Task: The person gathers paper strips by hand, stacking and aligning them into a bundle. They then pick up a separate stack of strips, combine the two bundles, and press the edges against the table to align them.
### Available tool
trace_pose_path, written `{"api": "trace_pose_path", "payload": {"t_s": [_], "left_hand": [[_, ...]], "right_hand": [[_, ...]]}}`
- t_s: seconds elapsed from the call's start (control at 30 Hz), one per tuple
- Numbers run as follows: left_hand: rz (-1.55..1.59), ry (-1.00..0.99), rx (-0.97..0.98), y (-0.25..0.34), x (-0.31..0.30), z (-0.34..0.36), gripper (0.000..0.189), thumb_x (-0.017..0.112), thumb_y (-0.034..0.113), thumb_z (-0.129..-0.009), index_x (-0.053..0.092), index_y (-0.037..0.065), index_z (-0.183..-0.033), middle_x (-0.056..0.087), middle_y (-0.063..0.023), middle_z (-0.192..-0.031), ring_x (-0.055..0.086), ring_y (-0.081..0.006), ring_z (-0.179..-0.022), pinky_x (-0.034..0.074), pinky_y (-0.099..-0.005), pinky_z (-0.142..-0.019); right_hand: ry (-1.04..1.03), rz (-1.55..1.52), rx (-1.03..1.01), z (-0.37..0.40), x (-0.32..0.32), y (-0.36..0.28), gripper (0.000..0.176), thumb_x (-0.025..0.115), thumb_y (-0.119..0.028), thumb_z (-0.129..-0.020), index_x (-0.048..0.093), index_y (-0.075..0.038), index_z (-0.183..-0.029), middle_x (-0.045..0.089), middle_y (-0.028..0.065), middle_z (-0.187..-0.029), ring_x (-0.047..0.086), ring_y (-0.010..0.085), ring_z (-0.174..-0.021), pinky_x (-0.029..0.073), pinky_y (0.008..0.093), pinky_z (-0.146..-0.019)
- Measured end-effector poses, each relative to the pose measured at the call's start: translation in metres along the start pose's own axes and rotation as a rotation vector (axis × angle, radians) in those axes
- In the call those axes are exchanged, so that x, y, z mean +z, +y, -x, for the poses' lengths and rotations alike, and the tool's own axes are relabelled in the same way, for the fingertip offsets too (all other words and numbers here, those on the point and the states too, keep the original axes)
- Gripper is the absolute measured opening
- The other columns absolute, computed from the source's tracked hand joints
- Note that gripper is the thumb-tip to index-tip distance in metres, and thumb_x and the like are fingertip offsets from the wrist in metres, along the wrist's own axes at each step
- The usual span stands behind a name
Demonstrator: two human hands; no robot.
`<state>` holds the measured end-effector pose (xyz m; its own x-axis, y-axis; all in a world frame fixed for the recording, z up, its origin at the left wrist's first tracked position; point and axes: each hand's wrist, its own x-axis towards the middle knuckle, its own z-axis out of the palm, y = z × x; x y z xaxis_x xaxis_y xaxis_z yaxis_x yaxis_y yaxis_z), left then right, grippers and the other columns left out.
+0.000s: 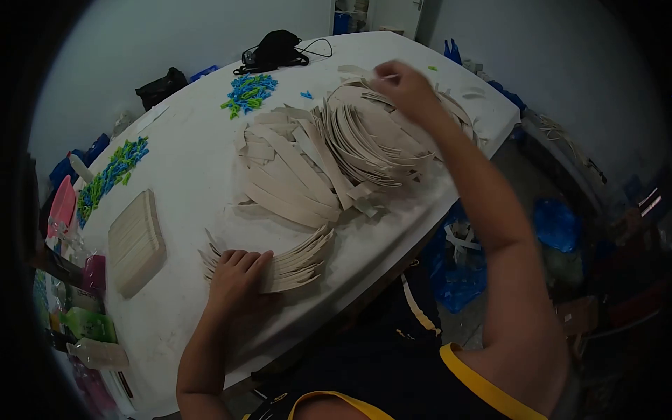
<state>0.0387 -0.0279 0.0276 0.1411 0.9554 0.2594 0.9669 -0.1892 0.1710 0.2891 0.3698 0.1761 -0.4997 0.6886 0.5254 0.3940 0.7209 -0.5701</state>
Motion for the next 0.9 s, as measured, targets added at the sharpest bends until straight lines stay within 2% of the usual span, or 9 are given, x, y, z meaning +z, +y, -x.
{"api": "trace_pose_path", "payload": {"t_s": [0.1, 0.2, 0.27, 0.4, 0.5, 0.7, 0.8, 0.87, 0.9], "left_hand": [[-0.009, 0.013, 0.014, -0.001, 0.001, 0.000, 0.089, 0.092, 0.045, -0.064, 0.060, 0.009, -0.138, 0.069, -0.0074, -0.117, 0.064, -0.0296, -0.108, 0.046, -0.0446, -0.102], [-0.014, 0.010, 0.012, -0.002, 0.002, 0.002, 0.089, 0.092, 0.046, -0.065, 0.060, 0.008, -0.139, 0.069, -0.0076, -0.118, 0.064, -0.0293, -0.109, 0.046, -0.0443, -0.102], [-0.010, 0.013, 0.018, -0.002, 0.002, 0.002, 0.087, 0.091, 0.047, -0.066, 0.061, 0.008, -0.138, 0.069, -0.0078, -0.118, 0.063, -0.0293, -0.110, 0.046, -0.0442, -0.103], [-0.022, 0.017, 0.025, -0.003, 0.003, 0.003, 0.087, 0.091, 0.048, -0.067, 0.061, 0.008, -0.138, 0.068, -0.0078, -0.119, 0.064, -0.0293, -0.110, 0.046, -0.0440, -0.104], [-0.024, 0.016, 0.022, -0.002, 0.004, 0.003, 0.084, 0.088, 0.051, -0.072, 0.060, 0.008, -0.139, 0.067, -0.0088, -0.116, 0.063, -0.0290, -0.109, 0.045, -0.0447, -0.105], [-0.038, 0.015, 0.022, -0.002, 0.005, 0.004, 0.084, 0.087, 0.052, -0.073, 0.060, 0.008, -0.138, 0.067, -0.0087, -0.115, 0.063, -0.0286, -0.109, 0.046, -0.0440, -0.104], [-0.022, 0.009, 0.010, -0.002, 0.005, 0.004, 0.088, 0.091, 0.050, -0.067, 0.061, 0.007, -0.138, 0.068, -0.0081, -0.120, 0.063, -0.0294, -0.110, 0.045, -0.0440, -0.106], [-0.026, 0.018, 0.015, -0.003, 0.006, 0.004, 0.089, 0.092, 0.051, -0.066, 0.061, 0.007, -0.138, 0.068, -0.0082, -0.120, 0.063, -0.0294, -0.110, 0.045, -0.0439, -0.105], [-0.020, 0.014, 0.016, -0.003, 0.006, 0.004, 0.089, 0.092, 0.051, -0.066, 0.061, 0.007, -0.138, 0.068, -0.0082, -0.120, 0.063, -0.0294, -0.110, 0.045, -0.0439, -0.105]], "right_hand": [[-0.147, 0.022, -0.188, 0.079, 0.075, -0.056, 0.040, 0.079, -0.030, -0.088, 0.071, -0.002, -0.116, 0.072, 0.0146, -0.102, 0.071, 0.0270, -0.092, 0.057, 0.0385, -0.083], [-0.213, -0.052, -0.094, 0.116, 0.107, -0.067, 0.040, 0.078, -0.029, -0.087, 0.070, -0.001, -0.113, 0.070, 0.0168, -0.100, 0.069, 0.0334, -0.090, 0.056, 0.0420, -0.083], [-0.101, 0.137, -0.027, 0.127, 0.118, -0.056, 0.035, 0.076, -0.027, -0.088, 0.069, -0.001, -0.111, 0.071, 0.0175, -0.101, 0.070, 0.0378, -0.091, 0.056, 0.0459, -0.084], [-0.072, 0.378, -0.001, 0.138, 0.128, -0.031, 0.038, 0.076, -0.030, -0.088, 0.070, -0.001, -0.112, 0.074, 0.0183, -0.104, 0.072, 0.0355, -0.096, 0.057, 0.0435, -0.085], [-0.176, 0.361, 0.131, 0.137, 0.126, -0.029, 0.036, 0.074, -0.028, -0.088, 0.069, -0.002, -0.112, 0.074, 0.0190, -0.103, 0.071, 0.0397, -0.096, 0.057, 0.0494, -0.086], [-0.231, 0.190, 0.322, 0.123, 0.116, -0.031, 0.046, 0.076, -0.030, -0.082, 0.069, -0.002, -0.118, 0.076, 0.0208, -0.105, 0.074, 0.0352, -0.097, 0.057, 0.0448, -0.089], [-0.156, 0.085, 0.305, 0.116, 0.120, -0.016, 0.047, 0.078, -0.026, -0.079, 0.069, -0.001, -0.118, 0.076, 0.0154, -0.100, 0.074, 0.0276, -0.091, 0.058, 0.0384, -0.086], [-0.110, -0.230, 0.322, 0.108, 0.123, -0.003, 0.044, 0.078, -0.018, -0.079, 0.069, -0.001, -0.119, 0.073, 0.0091, -0.098, 0.069, 0.0189, -0.087, 0.056, 0.0325, -0.083], [-0.113, -0.228, 0.329, 0.103, 0.119, -0.003, 0.044, 0.078, -0.018, -0.079, 0.069, -0.001, -0.119, 0.073, 0.0091, -0.098, 0.069, 0.0189, -0.087, 0.056, 0.0325, -0.083]]}}
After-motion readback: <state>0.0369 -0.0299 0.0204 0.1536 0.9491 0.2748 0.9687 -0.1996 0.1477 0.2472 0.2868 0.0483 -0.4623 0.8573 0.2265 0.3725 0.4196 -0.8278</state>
